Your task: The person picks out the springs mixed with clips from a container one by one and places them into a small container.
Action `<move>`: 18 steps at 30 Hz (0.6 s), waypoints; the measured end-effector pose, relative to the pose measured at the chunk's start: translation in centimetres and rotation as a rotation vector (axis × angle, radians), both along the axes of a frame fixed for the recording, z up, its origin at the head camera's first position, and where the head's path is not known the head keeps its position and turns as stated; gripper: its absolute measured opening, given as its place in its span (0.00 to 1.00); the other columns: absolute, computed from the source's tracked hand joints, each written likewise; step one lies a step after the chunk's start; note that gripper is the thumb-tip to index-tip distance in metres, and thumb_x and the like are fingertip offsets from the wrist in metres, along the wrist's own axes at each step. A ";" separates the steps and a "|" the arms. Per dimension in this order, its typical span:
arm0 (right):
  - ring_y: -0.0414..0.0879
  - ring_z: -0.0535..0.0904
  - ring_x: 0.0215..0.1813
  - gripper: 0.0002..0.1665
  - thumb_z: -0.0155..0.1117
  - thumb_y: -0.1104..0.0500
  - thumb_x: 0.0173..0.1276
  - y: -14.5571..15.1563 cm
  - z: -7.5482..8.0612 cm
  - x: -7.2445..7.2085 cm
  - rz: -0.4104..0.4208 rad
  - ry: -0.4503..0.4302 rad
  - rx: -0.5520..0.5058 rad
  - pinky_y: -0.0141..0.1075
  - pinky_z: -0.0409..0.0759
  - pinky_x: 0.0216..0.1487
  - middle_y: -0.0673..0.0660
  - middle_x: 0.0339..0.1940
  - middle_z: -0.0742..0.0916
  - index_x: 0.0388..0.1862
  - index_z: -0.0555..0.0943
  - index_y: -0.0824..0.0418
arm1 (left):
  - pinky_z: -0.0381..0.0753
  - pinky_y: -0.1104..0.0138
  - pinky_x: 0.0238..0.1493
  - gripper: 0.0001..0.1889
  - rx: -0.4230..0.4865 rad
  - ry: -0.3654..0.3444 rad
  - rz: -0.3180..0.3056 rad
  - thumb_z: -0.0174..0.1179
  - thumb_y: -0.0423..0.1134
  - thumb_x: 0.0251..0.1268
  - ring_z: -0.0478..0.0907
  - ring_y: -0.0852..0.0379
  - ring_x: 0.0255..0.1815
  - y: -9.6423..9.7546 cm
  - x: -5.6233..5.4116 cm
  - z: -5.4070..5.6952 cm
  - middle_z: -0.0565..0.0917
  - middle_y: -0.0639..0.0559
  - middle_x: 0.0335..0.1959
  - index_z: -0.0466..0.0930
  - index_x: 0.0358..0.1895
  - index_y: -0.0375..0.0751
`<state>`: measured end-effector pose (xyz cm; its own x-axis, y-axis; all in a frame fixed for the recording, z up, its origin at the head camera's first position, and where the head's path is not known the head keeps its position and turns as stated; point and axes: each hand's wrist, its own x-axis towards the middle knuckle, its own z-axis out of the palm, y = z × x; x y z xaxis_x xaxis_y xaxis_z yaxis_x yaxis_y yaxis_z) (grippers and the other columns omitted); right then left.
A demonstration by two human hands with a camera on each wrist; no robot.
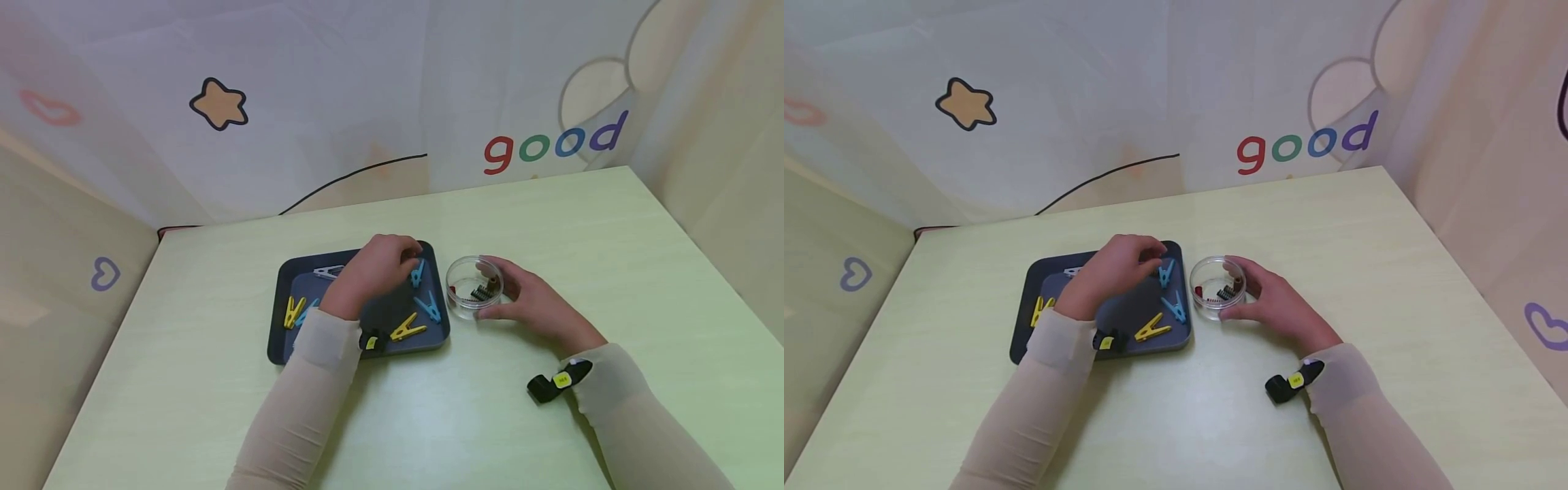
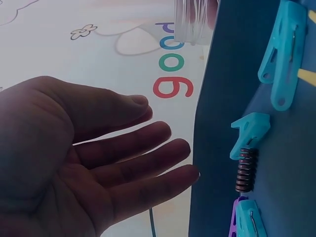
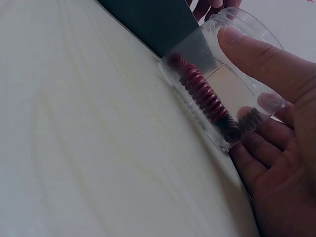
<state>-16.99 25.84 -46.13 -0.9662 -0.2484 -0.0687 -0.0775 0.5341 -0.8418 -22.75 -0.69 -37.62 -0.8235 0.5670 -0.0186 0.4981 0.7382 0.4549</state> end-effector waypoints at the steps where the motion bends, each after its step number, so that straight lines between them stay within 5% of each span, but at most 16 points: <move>1: 0.55 0.60 0.76 0.57 0.76 0.39 0.50 0.0 0.0 0.0 0.000 -0.001 -0.002 0.52 0.62 0.72 0.51 0.74 0.68 0.76 0.58 0.42 | 0.80 0.62 0.53 0.16 -0.002 0.000 0.000 0.54 0.38 0.72 0.78 0.56 0.44 0.0 0.0 0.0 0.84 0.48 0.51 0.79 0.59 0.38; 18: 0.55 0.61 0.76 0.57 0.76 0.39 0.50 0.1 -0.1 -0.1 0.000 0.005 0.007 0.52 0.63 0.72 0.51 0.74 0.68 0.76 0.58 0.42 | 0.79 0.61 0.57 0.17 -0.018 -0.007 0.003 0.53 0.36 0.72 0.79 0.54 0.50 0.2 -0.1 -0.5 0.83 0.46 0.54 0.78 0.60 0.37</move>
<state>-17.08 25.91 -46.24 -0.9666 -0.2476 -0.0659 -0.0812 0.5398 -0.8378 -22.86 -0.50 -38.07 -0.8247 0.5644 -0.0347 0.4929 0.7476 0.4453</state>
